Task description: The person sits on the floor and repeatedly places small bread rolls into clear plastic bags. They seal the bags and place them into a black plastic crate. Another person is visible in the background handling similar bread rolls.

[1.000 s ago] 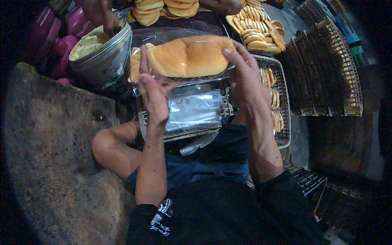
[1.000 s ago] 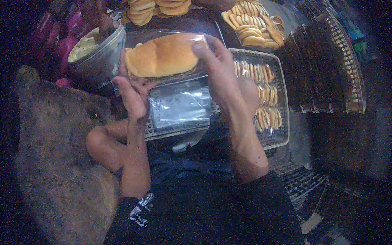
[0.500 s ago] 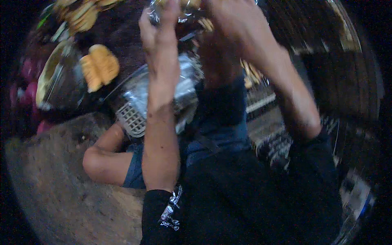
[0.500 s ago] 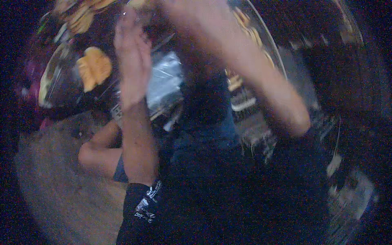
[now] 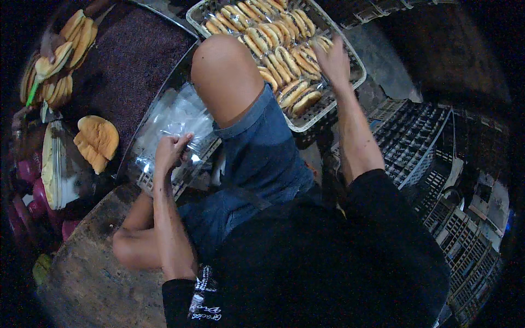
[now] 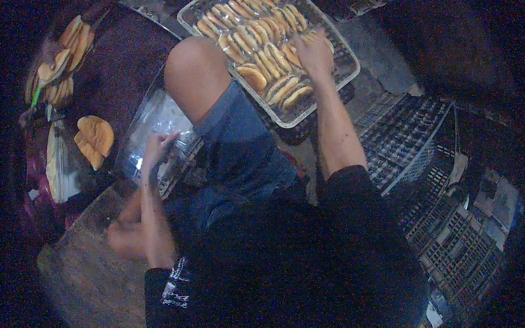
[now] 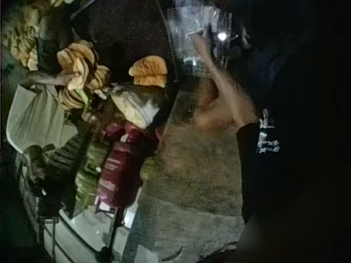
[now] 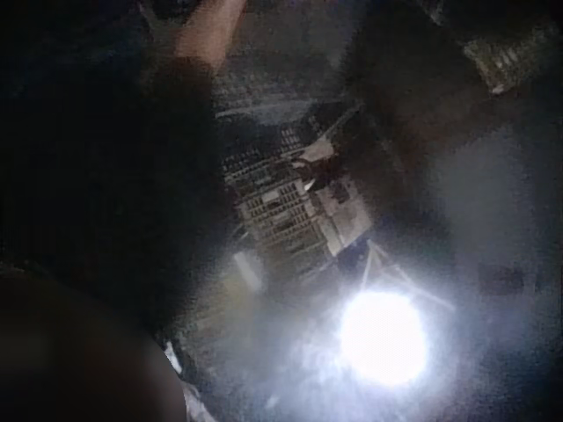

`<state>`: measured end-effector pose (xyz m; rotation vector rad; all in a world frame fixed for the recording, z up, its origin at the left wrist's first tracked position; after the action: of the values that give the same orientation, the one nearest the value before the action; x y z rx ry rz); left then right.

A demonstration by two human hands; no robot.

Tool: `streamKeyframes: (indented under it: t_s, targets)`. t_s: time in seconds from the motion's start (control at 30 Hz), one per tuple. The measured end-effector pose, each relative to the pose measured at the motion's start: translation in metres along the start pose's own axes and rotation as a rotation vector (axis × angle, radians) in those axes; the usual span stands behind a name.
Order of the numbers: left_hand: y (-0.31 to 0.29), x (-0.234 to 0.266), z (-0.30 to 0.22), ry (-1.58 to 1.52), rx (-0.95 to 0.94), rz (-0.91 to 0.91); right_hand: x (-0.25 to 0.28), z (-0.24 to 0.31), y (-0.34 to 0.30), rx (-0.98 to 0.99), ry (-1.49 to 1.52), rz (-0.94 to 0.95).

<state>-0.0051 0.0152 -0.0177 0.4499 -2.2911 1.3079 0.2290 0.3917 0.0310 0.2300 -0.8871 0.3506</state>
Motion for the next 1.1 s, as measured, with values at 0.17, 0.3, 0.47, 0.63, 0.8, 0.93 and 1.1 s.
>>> streamKeyframes:
  t_s: [0.17, 0.3, 0.47, 0.63, 0.8, 0.93, 1.1]
  targets:
    - [-0.058, 0.025, -0.012, -0.779, -0.272, -0.413, 0.003, 0.232, -0.047, 0.686, 0.186, 0.647]
    - [-0.103, 0.047, -0.017, -0.848, -0.247, -0.761, -0.040, 0.269, -0.141, 0.773, 0.654, 0.728]
    - [-0.096, 0.036, -0.041, -1.548, -0.188, -0.192, -0.051, 0.216, -0.140, 0.059, 1.197, 0.740]
    - [-0.075, 0.043, -0.042, -1.581, -0.576, -0.737, -0.022, 0.226, -0.139, -0.033, 1.180, 0.692]
    - [-0.113, 0.086, -0.010, -1.153, -0.332, -1.370, -0.027, 0.286, -0.163, 0.484, 0.783, 0.463]
    - [-0.136, 0.141, 0.043, -1.833, 0.037, -1.513, -0.076, 0.306, -0.149, 0.458, 1.098, 0.680]
    - [-0.065, 0.106, 0.045, -1.638, -0.115, -1.453, -0.174, 0.303, -0.138, 0.549, 0.771, 0.658]
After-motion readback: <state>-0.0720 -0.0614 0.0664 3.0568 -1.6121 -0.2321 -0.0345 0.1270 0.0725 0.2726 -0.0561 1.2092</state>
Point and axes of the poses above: each hand's wrist, its own y-axis towards the middle knuckle, its own x-axis out of the back of the hand, z = x × y, the point moved 1 cm from there along y, towards the middle knuckle, and after that the axes turned 7 degrees about y, right-handed, at the moved point
